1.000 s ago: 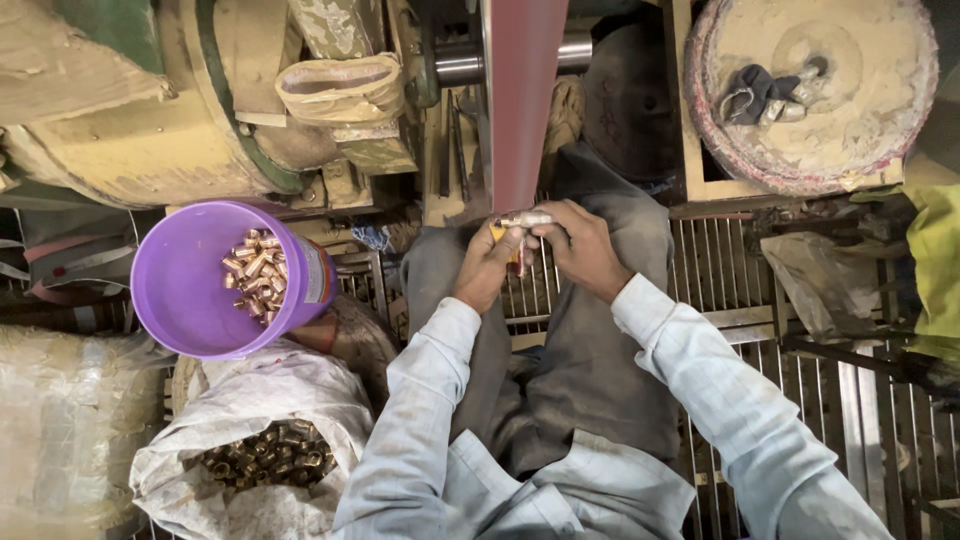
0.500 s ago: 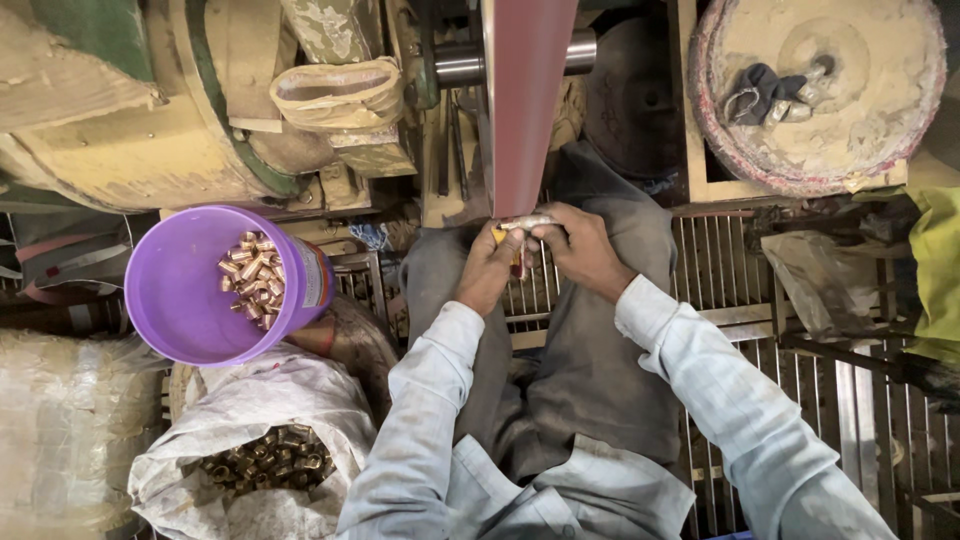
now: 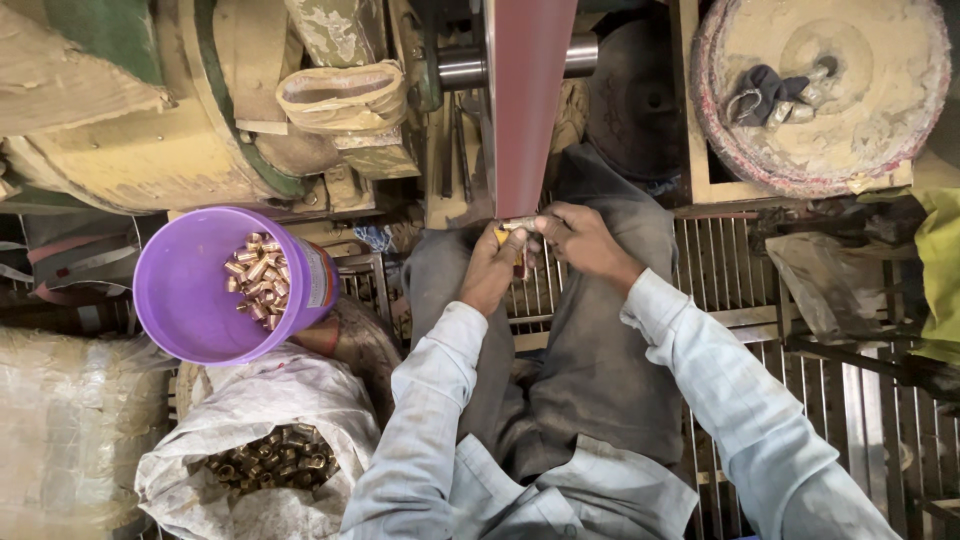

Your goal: The person sits on a metal grate floor and repeatedly picks up small brass-colored metal parts from a white sack. They press each part against a vertical grinding belt to smooth its surface, then place the finished part into a purple bucket.

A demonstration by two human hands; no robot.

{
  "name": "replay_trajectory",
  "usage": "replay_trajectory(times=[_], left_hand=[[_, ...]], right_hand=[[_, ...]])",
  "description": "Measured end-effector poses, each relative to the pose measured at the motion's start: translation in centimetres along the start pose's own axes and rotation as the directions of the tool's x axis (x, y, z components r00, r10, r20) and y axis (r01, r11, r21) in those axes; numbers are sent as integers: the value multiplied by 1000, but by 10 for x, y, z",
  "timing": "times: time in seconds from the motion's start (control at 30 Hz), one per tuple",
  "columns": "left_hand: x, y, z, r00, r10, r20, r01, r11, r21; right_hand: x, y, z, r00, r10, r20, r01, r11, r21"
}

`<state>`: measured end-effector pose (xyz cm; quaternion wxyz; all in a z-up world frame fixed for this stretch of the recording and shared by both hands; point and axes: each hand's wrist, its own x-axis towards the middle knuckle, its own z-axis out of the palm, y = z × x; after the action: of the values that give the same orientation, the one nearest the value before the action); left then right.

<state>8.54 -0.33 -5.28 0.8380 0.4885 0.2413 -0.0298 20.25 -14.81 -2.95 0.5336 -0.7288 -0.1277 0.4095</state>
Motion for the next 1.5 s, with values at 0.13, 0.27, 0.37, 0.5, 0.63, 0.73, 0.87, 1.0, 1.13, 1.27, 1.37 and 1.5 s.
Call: replay_trajectory(times=[0.13, 0.27, 0.37, 0.5, 0.63, 0.73, 0.87, 1.0, 1.13, 1.27, 1.37, 1.5], left_hand=[[1, -3, -1, 999, 36, 7, -36, 999, 19], [4, -5, -1, 998, 64, 15, -65, 997, 28], [0, -1, 0, 994, 96, 46, -96, 995, -9], [-19, 13, -4, 989, 89, 116, -95, 995, 43], [-54, 19, -13, 966, 162, 204, -198, 964, 176], [-63, 22, -10, 957, 165, 237, -216, 954, 208], [-60, 34, -6, 967, 137, 214, -212, 899, 383], [-55, 37, -9, 966, 170, 193, -248, 812, 529], [-36, 33, -9, 980, 99, 175, -153, 930, 333], [-17, 18, -6, 991, 54, 122, -67, 992, 105], [-4, 10, -8, 996, 32, 89, -38, 997, 74], [4, 0, -9, 998, 29, 62, -33, 998, 56]], right_hand=[[3, -1, -4, 982, 131, 138, -166, 945, 283], [5, -13, -10, 953, 214, 213, -279, 894, 350], [2, -26, -14, 922, 240, 303, -354, 841, 410], [-26, -37, -14, 923, 254, 290, -345, 881, 325], [-74, -34, -2, 964, -206, 167, 212, 977, -16], [-100, -33, 8, 770, -631, 98, 599, 659, -456], [-99, -36, 15, 835, -550, 28, 490, 720, -491], [-87, -31, 10, 902, -429, 38, 411, 831, -375], [-65, -30, 6, 907, -420, 29, 401, 840, -365], [-48, -30, 0, 882, -469, 48, 438, 779, -449], [-35, -28, 0, 850, -525, 49, 484, 741, -465], [-23, -20, 0, 866, -499, 37, 452, 747, -487]])
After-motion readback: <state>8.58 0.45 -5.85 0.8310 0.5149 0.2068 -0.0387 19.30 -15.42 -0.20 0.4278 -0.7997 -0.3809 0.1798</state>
